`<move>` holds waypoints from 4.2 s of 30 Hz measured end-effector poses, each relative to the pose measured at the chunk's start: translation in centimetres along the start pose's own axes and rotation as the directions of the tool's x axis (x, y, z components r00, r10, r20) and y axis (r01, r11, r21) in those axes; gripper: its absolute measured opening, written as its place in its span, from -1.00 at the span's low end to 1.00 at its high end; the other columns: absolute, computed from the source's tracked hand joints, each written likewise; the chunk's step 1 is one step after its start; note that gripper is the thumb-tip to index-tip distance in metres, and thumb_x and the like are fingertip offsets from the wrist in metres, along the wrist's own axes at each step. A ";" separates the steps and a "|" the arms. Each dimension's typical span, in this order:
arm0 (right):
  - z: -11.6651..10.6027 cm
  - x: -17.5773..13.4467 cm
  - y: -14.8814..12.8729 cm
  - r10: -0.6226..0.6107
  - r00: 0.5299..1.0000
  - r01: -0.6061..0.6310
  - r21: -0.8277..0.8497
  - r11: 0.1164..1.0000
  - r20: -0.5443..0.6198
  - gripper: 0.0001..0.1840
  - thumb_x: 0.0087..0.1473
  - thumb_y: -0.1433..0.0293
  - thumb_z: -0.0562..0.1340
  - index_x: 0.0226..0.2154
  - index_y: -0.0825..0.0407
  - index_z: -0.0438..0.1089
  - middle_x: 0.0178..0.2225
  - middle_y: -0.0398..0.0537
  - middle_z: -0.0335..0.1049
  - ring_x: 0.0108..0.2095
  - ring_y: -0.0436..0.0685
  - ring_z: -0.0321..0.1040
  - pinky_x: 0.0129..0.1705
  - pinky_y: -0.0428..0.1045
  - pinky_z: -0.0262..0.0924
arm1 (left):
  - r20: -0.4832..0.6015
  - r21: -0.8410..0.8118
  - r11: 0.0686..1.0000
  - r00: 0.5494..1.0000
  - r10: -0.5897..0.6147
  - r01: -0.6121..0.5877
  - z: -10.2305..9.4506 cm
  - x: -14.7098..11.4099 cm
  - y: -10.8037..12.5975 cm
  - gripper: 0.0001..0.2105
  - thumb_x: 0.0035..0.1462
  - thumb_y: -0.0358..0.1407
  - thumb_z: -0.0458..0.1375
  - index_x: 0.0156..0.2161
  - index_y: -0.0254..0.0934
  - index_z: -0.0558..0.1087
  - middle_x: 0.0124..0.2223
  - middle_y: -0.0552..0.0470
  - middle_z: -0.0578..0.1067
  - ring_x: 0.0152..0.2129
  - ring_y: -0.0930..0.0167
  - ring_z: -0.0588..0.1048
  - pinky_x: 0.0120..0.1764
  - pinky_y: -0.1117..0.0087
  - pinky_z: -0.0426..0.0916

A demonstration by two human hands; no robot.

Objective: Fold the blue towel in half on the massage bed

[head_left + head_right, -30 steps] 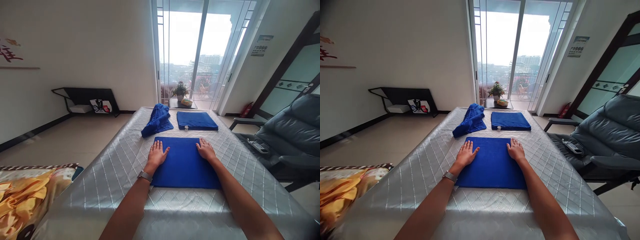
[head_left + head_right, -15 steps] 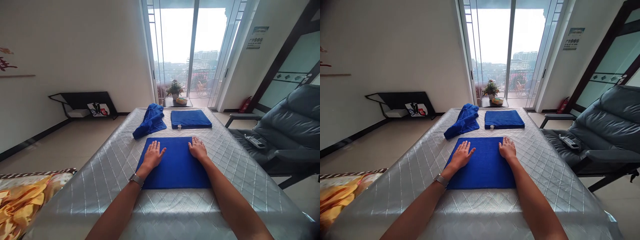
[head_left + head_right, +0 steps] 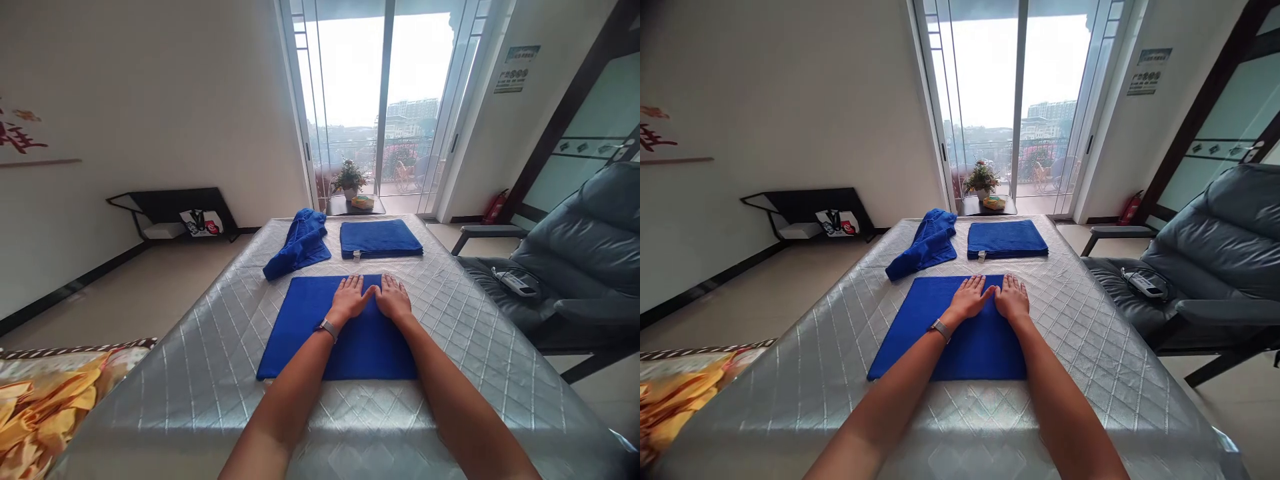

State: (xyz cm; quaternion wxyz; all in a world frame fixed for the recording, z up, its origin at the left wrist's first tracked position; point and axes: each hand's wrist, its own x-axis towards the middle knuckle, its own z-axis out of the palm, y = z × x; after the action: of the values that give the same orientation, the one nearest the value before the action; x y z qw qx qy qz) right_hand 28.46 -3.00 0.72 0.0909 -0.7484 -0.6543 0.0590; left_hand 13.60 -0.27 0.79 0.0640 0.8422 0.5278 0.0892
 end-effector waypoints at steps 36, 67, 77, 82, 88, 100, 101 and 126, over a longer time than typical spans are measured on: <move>-1.2 -1.0 -0.7 -0.056 0.993 0.038 -0.169 0.985 -0.100 -0.33 0.36 0.27 -0.16 0.41 0.20 -0.05 0.46 0.02 -0.17 0.44 0.17 -0.27 0.42 0.12 -0.39 | -0.108 0.015 0.932 0.927 -0.359 0.363 -2.4 -5.5 -13.5 -0.19 0.33 0.17 -0.37 0.42 -0.43 0.05 0.46 -0.25 0.01 0.40 0.18 -0.01 0.37 0.16 -0.10; -0.3 -2.7 -0.3 -0.017 0.999 0.017 0.003 1.000 0.038 -0.29 0.38 0.21 -0.19 0.43 0.23 -0.14 0.47 0.05 -0.27 0.45 0.17 -0.31 0.42 0.12 -0.42 | -0.060 0.020 0.975 0.974 0.220 -0.220 -0.9 -5.0 0.6 -0.28 0.39 0.09 -0.39 0.41 -0.34 0.09 0.45 -0.12 0.06 0.40 0.30 -0.03 0.39 0.20 -0.11; -0.4 -2.8 -0.4 -0.003 0.999 0.002 0.038 0.999 0.047 -0.29 0.38 0.19 -0.22 0.43 0.19 -0.13 0.47 0.03 -0.26 0.45 0.15 -0.32 0.42 0.11 -0.45 | 0.036 0.057 0.995 0.996 -0.081 0.079 -0.9 -5.5 -4.2 -0.19 0.34 0.16 -0.44 0.43 -0.39 0.00 0.47 -0.16 -0.04 0.41 0.27 -0.10 0.39 0.14 -0.18; -0.5 -2.8 -0.3 -0.002 0.999 0.000 0.043 0.999 0.051 -0.29 0.37 0.20 -0.22 0.43 0.20 -0.14 0.47 0.01 -0.27 0.45 0.16 -0.32 0.42 0.13 -0.44 | 0.010 0.130 0.954 0.962 -0.274 0.271 -2.2 -8.7 -11.2 -0.18 0.34 0.16 -0.45 0.43 -0.44 -0.03 0.47 -0.22 -0.08 0.41 0.22 -0.09 0.38 0.13 -0.17; -0.5 -2.7 -0.3 0.006 0.999 -0.007 0.019 1.000 0.053 -0.29 0.37 0.19 -0.22 0.44 0.19 -0.15 0.47 0.01 -0.27 0.45 0.14 -0.32 0.42 0.10 -0.45 | -0.055 0.117 0.928 0.935 -0.349 0.353 -2.5 -11.4 -14.5 -0.18 0.34 0.15 -0.43 0.42 -0.47 -0.01 0.46 -0.27 -0.03 0.40 0.23 -0.02 0.36 0.17 -0.09; -0.8 -3.1 -0.5 0.002 0.998 -0.004 -0.024 1.000 -0.061 -0.33 0.36 0.26 -0.19 0.41 0.17 -0.04 0.45 0.01 -0.13 0.42 0.15 -0.18 0.40 0.08 -0.30 | -0.101 0.048 0.930 0.929 -0.357 0.363 -2.9 -11.8 -13.4 -0.17 0.34 0.17 -0.40 0.40 -0.49 0.04 0.45 -0.29 0.00 0.39 0.22 0.00 0.37 0.18 -0.11; -0.9 -3.4 -0.7 -0.005 0.996 0.002 -0.036 0.999 -0.092 -0.34 0.36 0.28 -0.19 0.41 0.17 -0.02 0.45 0.01 -0.12 0.42 0.15 -0.17 0.39 0.08 -0.29 | -0.108 0.046 0.931 0.928 -0.356 0.362 -2.9 -11.8 -13.4 -0.17 0.34 0.17 -0.40 0.40 -0.49 0.05 0.45 -0.29 0.01 0.39 0.22 0.01 0.37 0.18 -0.10; 0.1 -8.6 0.0 -0.027 1.000 0.027 -0.040 0.999 0.002 -0.31 0.38 0.22 -0.20 0.43 0.19 -0.10 0.46 0.02 -0.21 0.44 0.17 -0.26 0.41 0.13 -0.35 | -0.184 0.078 0.989 0.974 0.135 -0.122 -1.4 -10.4 -0.7 -0.30 0.41 0.04 -0.32 0.34 -0.48 0.21 0.39 -0.26 0.20 0.36 0.22 0.13 0.35 0.18 0.04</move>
State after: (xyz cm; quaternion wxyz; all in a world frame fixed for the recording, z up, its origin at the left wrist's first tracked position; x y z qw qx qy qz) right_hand 27.23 -11.53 0.32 0.0759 -0.7411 -0.6655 0.0452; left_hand 8.22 -9.32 1.13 -0.0200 0.8641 0.4785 0.1549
